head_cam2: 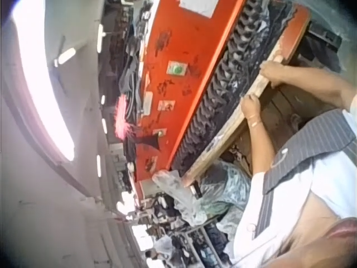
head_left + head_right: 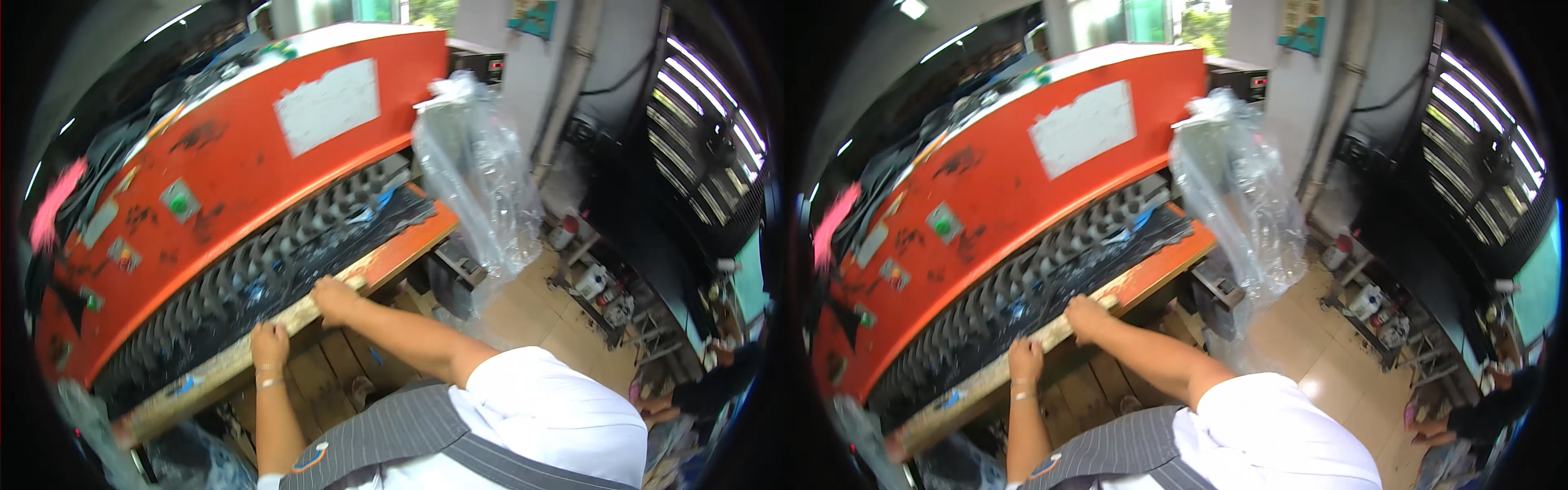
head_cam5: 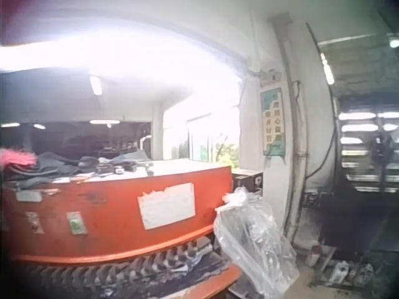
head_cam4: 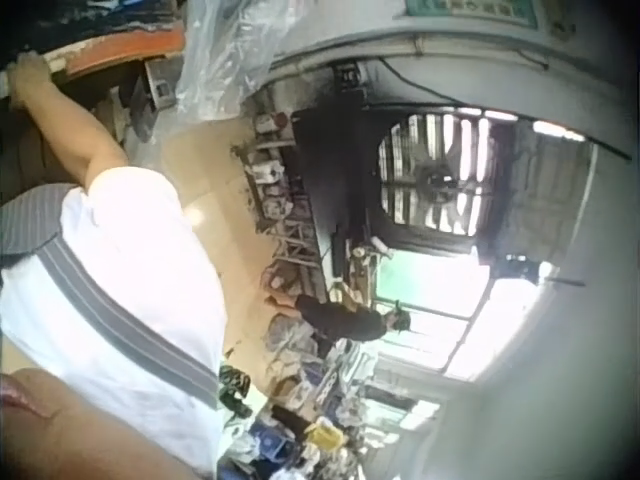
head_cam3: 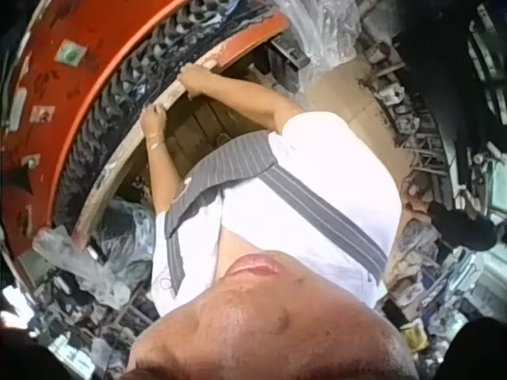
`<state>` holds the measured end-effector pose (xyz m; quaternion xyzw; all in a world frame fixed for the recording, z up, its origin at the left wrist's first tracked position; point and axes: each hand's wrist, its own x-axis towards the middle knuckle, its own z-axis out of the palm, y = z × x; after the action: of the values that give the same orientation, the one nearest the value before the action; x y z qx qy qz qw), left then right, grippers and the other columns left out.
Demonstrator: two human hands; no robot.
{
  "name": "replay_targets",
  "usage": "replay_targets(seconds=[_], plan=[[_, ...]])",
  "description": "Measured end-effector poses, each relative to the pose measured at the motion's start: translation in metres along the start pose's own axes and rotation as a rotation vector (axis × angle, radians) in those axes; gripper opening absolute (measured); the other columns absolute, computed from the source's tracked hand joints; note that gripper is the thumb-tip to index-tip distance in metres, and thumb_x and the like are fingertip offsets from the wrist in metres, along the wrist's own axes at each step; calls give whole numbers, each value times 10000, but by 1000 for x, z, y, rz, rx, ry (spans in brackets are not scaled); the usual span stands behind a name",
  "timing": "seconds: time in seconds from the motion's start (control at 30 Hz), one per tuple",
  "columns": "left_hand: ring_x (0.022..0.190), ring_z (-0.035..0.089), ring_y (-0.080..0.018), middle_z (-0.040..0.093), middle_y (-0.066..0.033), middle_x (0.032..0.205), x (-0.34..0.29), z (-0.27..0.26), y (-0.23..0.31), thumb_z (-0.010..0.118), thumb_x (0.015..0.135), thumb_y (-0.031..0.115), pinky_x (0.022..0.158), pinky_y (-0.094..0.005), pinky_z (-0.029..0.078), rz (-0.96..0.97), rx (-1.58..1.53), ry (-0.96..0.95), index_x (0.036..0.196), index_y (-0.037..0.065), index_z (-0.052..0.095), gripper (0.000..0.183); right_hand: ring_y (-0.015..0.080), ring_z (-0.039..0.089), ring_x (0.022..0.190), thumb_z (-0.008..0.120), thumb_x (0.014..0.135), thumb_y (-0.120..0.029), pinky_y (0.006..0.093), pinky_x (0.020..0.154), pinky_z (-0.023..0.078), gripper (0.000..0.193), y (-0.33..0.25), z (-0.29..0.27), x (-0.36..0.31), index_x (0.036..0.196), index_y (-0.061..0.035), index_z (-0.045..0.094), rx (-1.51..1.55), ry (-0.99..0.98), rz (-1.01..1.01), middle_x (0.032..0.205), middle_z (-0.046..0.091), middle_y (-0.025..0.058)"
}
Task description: The recorder uses a die-cutting machine to cut shapes out of foam sheets and then gathers the cut pieces into a bag.
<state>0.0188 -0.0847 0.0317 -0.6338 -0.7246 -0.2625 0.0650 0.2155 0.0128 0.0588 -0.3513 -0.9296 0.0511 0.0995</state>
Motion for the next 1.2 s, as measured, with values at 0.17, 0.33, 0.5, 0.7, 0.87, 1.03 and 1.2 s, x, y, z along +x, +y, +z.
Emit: replay_targets(seconds=[0.17,0.33,0.5,0.7,0.87,1.03,1.2], plan=[[814,576,-403,603,-229,795,-20,-6,28,575,822,279,761,-484,468,-153,-46,-35,711,-16,645,323,296,551,1013,844,579,-304,389,900,466,525,5,1,-31,966,-17,635,55,20,-21,1002,600,136],[771,626,-394,642,-233,771,-37,-19,59,606,810,395,735,-469,496,-238,-20,-338,688,4,665,414,323,573,1024,810,643,-349,403,886,472,499,30,-25,-69,996,-27,665,222,-349,-169,1041,619,161],[758,614,-341,647,-132,780,18,-37,101,674,794,335,698,-448,483,-191,-263,-94,753,72,681,267,334,618,1006,700,791,-275,417,856,484,322,57,-111,-14,1014,-44,681,544,-268,-93,1016,648,161],[913,546,-227,610,-31,885,96,11,113,764,697,311,809,-387,381,42,-27,133,835,126,673,248,325,619,1043,688,774,-176,408,876,495,285,72,-81,97,1032,-54,692,148,-60,-1,1062,658,135],[831,550,-231,613,-18,725,94,0,97,767,680,319,778,-379,384,147,-75,-66,615,124,659,232,281,675,952,758,666,-220,396,796,534,391,57,-85,132,1019,-61,711,-82,-647,-16,1015,702,130],[887,594,-281,643,-89,868,113,-16,124,793,684,257,813,-391,455,-124,-572,127,872,84,652,291,225,647,705,654,676,-108,375,651,502,199,96,-86,142,847,-14,693,272,-617,-162,766,692,132],[963,617,-338,655,-153,985,80,19,107,694,801,250,860,-428,488,166,-205,187,1028,60,613,307,72,522,626,621,644,5,253,580,426,72,111,-118,109,697,-43,630,1503,-173,156,650,559,-31]])
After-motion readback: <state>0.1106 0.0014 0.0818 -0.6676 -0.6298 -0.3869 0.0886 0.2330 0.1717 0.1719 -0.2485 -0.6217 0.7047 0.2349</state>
